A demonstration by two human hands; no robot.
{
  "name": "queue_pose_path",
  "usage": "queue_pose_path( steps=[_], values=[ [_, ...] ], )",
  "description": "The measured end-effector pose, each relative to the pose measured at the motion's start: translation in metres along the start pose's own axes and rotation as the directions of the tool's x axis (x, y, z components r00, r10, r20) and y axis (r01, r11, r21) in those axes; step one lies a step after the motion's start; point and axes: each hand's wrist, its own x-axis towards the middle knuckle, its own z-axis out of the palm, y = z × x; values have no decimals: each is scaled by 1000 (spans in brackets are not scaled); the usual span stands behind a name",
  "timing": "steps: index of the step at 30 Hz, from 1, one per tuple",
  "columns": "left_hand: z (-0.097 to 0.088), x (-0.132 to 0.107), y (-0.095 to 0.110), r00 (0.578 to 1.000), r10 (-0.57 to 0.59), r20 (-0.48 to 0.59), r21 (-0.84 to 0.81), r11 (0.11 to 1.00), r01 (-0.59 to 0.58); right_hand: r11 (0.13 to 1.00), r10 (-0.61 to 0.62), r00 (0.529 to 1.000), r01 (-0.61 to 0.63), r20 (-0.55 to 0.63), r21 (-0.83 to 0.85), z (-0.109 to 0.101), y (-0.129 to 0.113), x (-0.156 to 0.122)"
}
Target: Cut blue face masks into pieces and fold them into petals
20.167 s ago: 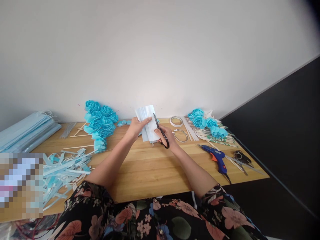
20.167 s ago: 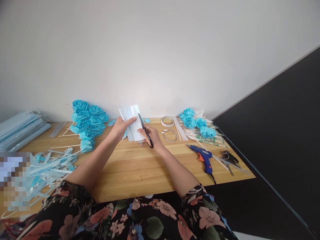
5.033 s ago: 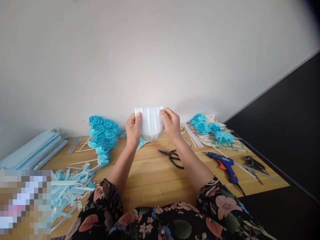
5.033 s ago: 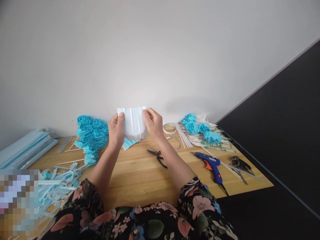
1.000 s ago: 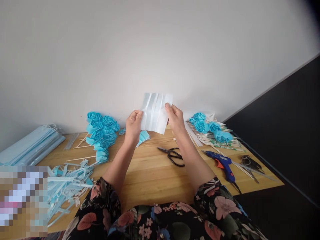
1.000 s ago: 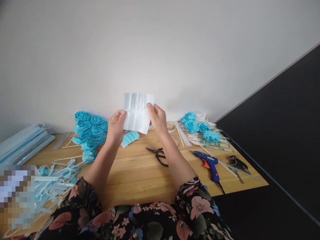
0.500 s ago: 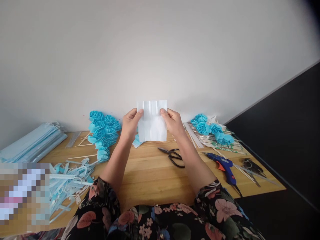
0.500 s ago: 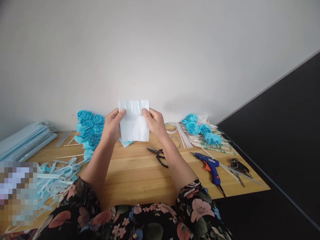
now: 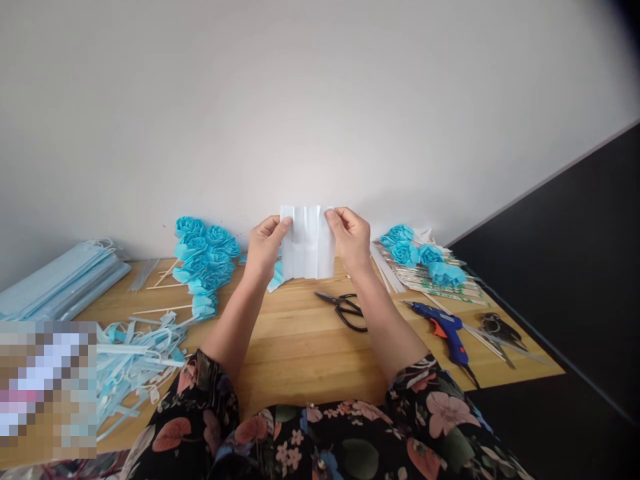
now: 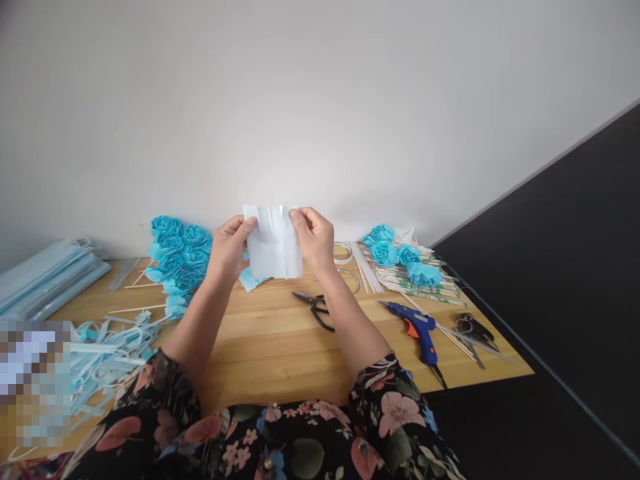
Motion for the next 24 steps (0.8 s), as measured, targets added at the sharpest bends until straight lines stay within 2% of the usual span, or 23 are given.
queue_pose_path(
  steps=[4, 10, 14, 17, 20, 24],
  values=[
    [1, -1, 2, 1000, 28, 3, 24, 999, -29, 996, -63, 998, 61, -31, -63, 1, -7, -4],
    [4, -5, 4, 992, 97, -79, 95, 991, -89, 987, -124, 975, 101, -184, -127, 5, -9, -8],
    [7, -6, 0, 984, 144, -106, 164, 978, -126, 975, -161, 969, 128, -187, -180, 8, -7, -10],
    [8, -6, -4, 961, 228, -154, 234, 954, -188, 966, -193, 963, 152, -190, -210, 9, -5, -11],
    [10, -7, -6, 921, 328, -210, 332, 910, -249, 963, -204, 958, 158, -204, -218, 10, -3, -11],
    [11, -10, -5, 902, 382, -202, 399, 873, -280, 966, -179, 961, 131, -213, -222, 9, 0, -9]
  ],
)
